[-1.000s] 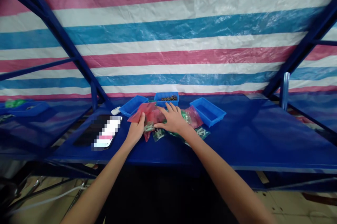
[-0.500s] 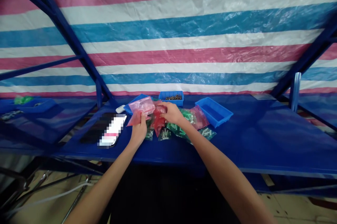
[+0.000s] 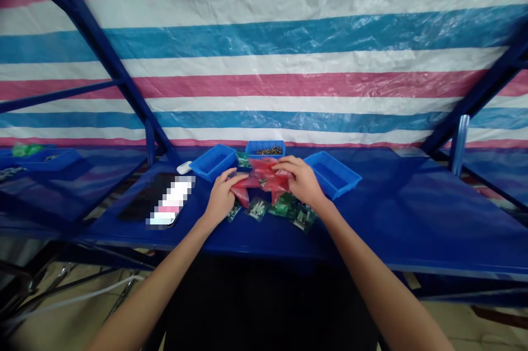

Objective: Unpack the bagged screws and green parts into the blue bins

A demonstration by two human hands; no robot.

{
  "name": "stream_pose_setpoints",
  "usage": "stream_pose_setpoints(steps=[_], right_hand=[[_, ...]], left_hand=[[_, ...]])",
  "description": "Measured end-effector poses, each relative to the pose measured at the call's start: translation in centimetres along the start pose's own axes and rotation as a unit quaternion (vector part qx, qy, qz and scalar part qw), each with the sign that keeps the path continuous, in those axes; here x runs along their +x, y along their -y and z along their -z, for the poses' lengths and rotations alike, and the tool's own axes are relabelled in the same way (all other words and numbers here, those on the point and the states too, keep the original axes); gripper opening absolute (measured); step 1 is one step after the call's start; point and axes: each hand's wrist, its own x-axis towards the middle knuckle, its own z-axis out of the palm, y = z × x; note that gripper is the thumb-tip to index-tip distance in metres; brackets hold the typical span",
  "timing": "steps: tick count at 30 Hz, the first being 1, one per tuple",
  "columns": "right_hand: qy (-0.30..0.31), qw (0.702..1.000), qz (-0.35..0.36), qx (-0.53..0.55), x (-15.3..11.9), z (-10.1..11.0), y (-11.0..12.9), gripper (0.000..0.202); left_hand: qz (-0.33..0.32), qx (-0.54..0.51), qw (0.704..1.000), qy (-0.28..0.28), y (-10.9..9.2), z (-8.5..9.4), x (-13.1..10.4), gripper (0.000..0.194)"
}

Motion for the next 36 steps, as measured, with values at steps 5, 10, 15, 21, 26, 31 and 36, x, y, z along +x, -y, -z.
stream_pose_setpoints(steps=[5, 10, 15, 21, 26, 31, 36], right_hand=[[0.120, 0.990, 0.068, -0.042, -2.3, -0.3, 0.8, 0.045], [0.212, 0.976, 0.029, -0.039, -2.9, 0.0, 1.7, 0.032], [0.169, 0.985, 0.012, -0.033, -2.4, -1.1, 1.5, 0.039], [0.036, 0.995, -0.041, -0.082, -2.0, -1.8, -0.2, 0.041], [0.172, 0.959, -0.157, -0.159, -1.6, -1.3, -1.0, 0.079], [0.265, 0.922, -0.197, -0.204, 0.0, -2.6, -0.5, 0.112], [0.172, 0.940, -0.186, -0.228, 0.5, -4.4, 0.1, 0.080]], left_hand=[[0.011, 0.026, 0.998, 0.062, -0.2, 1.1, 0.5, 0.066], [-0.037, 0.003, 0.988, 0.152, -1.7, 3.3, 0.8, 0.072], [-0.091, 0.056, 0.993, 0.050, -3.7, 1.7, 1.3, 0.059], [-0.118, 0.128, 0.981, 0.090, -2.6, -1.2, 2.1, 0.040], [-0.055, 0.072, 0.996, 0.025, -1.0, -1.4, 2.2, 0.035], [-0.020, -0.041, 0.999, -0.017, -0.4, -1.6, 2.5, 0.037], [-0.016, -0.051, 0.997, -0.050, 0.0, -1.2, 2.4, 0.035]])
